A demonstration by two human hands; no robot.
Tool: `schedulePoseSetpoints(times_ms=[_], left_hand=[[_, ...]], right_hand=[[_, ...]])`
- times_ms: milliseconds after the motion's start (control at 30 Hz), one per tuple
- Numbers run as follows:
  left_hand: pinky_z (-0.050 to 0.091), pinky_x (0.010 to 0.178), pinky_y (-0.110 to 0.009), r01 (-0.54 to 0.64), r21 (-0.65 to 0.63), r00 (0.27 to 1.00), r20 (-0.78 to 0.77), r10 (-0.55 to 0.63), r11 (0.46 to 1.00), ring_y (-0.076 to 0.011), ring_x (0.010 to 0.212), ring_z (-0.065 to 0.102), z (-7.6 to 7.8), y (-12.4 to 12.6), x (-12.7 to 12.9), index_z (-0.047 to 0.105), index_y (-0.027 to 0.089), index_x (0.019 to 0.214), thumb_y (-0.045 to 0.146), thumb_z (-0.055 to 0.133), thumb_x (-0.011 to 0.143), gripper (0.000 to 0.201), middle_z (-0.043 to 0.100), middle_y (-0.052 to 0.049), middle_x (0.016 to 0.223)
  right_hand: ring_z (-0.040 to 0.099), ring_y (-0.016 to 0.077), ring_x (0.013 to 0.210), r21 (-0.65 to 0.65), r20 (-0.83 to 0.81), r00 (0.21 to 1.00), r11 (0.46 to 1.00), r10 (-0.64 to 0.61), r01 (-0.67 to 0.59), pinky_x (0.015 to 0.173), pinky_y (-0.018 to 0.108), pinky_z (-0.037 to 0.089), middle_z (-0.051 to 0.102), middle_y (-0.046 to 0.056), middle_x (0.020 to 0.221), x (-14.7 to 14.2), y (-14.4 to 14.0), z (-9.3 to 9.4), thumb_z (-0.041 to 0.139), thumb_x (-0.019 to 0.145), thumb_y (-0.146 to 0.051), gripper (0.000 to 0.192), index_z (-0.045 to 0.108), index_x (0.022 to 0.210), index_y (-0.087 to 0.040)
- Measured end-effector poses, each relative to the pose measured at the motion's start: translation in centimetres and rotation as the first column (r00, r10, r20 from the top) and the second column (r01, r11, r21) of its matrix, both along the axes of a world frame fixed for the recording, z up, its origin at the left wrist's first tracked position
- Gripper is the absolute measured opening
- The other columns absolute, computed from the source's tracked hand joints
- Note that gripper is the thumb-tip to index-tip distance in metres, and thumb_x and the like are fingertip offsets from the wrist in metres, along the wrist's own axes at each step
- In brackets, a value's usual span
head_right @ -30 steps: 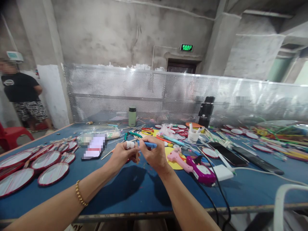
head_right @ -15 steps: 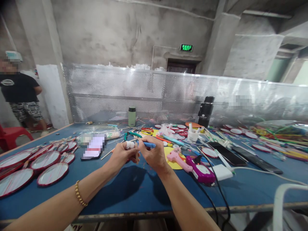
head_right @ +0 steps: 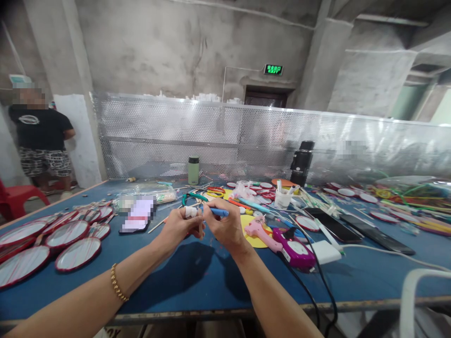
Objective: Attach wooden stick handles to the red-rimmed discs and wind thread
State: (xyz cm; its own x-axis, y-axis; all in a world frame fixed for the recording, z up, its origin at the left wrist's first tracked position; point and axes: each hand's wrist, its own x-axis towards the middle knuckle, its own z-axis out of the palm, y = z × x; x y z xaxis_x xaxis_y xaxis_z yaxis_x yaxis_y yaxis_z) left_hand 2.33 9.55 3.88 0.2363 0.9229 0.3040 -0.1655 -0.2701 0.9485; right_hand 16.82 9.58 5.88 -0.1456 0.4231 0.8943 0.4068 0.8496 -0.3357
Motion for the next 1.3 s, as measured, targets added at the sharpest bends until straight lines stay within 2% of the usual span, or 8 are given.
schedulePoseSetpoints(times_ms=[1300], left_hand=[[0.050, 0.048, -0.023, -0.003, -0.004, 1.000, 0.003, 0.003, 1.000, -0.0123, 0.042, 0.059, 0.14, -0.03, -0.01, 0.055, 0.016, 0.054, 0.036, 0.069, 0.069, 0.028, 0.062, -0.002, 0.048]], right_hand=[[0.045, 0.0108, 0.053, -0.021, 0.003, 1.000, 1.000, -0.001, 0.001, 0.054, 0.026, 0.038, 0.053, -0.003, 0.059, -0.11, -0.09, 0.00, 0.057, 0.087, -0.019, 0.021, 0.060, 0.067, -0.019]])
